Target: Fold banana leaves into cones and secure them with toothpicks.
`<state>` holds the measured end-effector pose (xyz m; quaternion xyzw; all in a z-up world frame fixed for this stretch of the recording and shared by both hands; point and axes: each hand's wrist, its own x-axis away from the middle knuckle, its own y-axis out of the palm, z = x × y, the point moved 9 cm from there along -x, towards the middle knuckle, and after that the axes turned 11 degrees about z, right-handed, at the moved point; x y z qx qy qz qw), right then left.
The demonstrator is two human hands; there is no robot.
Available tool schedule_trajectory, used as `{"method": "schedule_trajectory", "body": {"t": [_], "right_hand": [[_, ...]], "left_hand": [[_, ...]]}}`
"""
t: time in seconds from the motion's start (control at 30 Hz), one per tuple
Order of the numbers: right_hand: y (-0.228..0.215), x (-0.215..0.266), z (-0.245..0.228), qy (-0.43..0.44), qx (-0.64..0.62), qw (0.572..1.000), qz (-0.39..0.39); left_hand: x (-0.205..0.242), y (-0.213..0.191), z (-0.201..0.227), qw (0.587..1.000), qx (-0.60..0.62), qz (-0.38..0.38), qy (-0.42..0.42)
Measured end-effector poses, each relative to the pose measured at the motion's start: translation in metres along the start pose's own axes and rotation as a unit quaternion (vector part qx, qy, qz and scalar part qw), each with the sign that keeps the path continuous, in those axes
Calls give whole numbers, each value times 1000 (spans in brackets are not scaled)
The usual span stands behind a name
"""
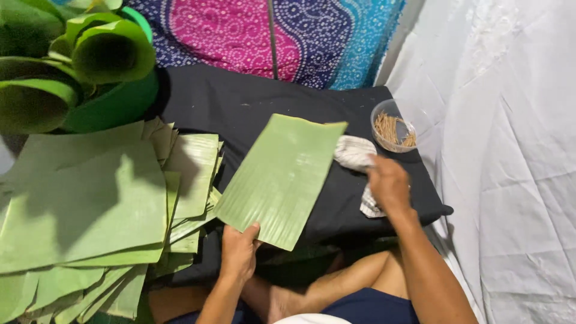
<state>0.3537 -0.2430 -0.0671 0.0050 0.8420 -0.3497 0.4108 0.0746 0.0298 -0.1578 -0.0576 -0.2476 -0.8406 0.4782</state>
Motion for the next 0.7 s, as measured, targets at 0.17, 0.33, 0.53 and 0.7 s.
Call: {"method": "schedule_trajectory", "body": {"t": [0.17,0.33,0.53,0.7], "right_hand": [[-99,-44,-31,160,-44,982,88],[-135,-55,-99,139,-179,964,139],[-9,-26,-160,134,-218,967,-17],[92,33,-208,-35,-186,972,-142]], "left_hand": [[-14,2,16,994,-40,-40,-93],[-43,28,21,987,-124,-71,-68],[-85,52,15,988,-130,-75,39],[-92,66,9,972,-186,-143,30]]}}
